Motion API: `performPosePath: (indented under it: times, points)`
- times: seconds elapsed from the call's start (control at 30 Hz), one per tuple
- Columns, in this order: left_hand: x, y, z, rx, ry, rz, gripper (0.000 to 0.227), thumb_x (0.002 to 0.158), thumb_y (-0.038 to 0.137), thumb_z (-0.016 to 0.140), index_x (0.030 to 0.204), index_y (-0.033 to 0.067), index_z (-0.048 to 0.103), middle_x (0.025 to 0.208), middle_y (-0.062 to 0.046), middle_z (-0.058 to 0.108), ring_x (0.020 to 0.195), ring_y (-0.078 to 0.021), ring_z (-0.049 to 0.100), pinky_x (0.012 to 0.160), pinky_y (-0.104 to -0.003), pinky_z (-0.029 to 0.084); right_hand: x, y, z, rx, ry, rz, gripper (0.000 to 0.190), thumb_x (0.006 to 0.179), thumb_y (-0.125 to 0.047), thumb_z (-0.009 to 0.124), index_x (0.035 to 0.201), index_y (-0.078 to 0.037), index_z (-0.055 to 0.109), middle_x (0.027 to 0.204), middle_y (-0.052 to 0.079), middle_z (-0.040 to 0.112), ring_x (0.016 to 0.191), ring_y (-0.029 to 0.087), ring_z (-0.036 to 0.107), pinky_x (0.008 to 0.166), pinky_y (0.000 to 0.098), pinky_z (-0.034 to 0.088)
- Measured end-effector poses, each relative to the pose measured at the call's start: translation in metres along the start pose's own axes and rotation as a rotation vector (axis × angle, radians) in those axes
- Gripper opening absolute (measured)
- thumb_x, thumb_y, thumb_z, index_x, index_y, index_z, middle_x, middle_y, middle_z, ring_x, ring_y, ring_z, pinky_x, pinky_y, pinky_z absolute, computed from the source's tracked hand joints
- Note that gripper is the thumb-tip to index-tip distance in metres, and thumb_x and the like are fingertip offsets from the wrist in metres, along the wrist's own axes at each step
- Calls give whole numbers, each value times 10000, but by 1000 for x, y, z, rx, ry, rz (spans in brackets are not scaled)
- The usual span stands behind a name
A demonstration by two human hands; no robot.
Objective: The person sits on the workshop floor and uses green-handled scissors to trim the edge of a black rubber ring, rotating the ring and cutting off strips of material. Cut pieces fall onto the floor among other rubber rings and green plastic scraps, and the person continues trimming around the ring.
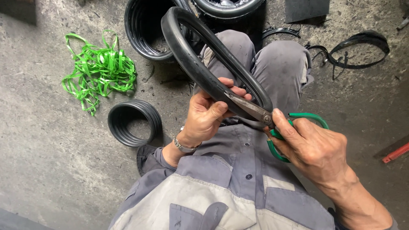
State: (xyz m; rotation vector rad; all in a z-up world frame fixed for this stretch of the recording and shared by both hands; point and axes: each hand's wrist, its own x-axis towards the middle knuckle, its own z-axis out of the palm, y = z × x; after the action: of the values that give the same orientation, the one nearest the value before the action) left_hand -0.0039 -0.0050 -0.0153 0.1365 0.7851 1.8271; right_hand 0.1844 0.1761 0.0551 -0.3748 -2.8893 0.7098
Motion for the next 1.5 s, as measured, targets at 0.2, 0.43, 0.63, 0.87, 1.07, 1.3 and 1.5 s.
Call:
performPosePath:
  times: [0.2,0.43,0.63,0.87,1.07,1.3,1.5]
  points:
    - [2,-7,0,8,-5,6,482,1092,105,658,1507,-2,438,1394,-193,641,1324,-370,610,1187,-552,533,1,-1,-2,-24,-15,9,591,793,-279,888,1326,-101,706,747,28,552,598,179,592,522,343,453]
    - [3,-14,0,18,-15,13,476,1098,85,640,1516,-15,436,1409,-199,637,1332,-360,609,1182,-516,523,4,0,-2,-30,-40,19,616,777,-282,890,1335,-103,699,741,28,542,586,180,581,512,345,444]
    - [8,-16,3,69,-22,-16,487,1094,74,637,1523,-32,431,1413,-202,635,1326,-335,614,1201,-499,526,4,1,-4,-44,-57,33,630,776,-287,888,1346,-102,692,739,28,537,577,181,571,499,349,432]
    - [9,-20,3,143,-50,-3,494,1094,95,644,1523,-38,436,1410,-186,641,1319,-292,627,1173,-432,518,6,1,-4,-35,-73,64,627,774,-279,884,1347,-110,693,750,26,546,571,179,569,492,351,424]
    - [9,-21,4,242,-61,2,481,1088,90,651,1516,-28,464,1357,-167,653,1297,-246,639,1157,-379,515,8,-1,-5,-22,-77,61,625,785,-280,879,1355,-105,689,748,24,544,575,180,562,496,352,427]
    - [9,-31,1,311,-69,17,445,1091,54,644,1501,-20,488,1345,-147,666,1284,-191,630,1203,-368,504,14,-3,-6,-47,-85,72,607,794,-288,884,1341,-102,696,727,23,543,554,175,553,472,352,418]
    - [8,-36,2,328,-101,25,427,1101,41,632,1501,-19,494,1336,-107,673,1278,-160,623,1160,-313,491,12,-2,-7,-58,-112,83,614,795,-303,873,1350,-114,689,742,27,549,573,176,571,478,351,421]
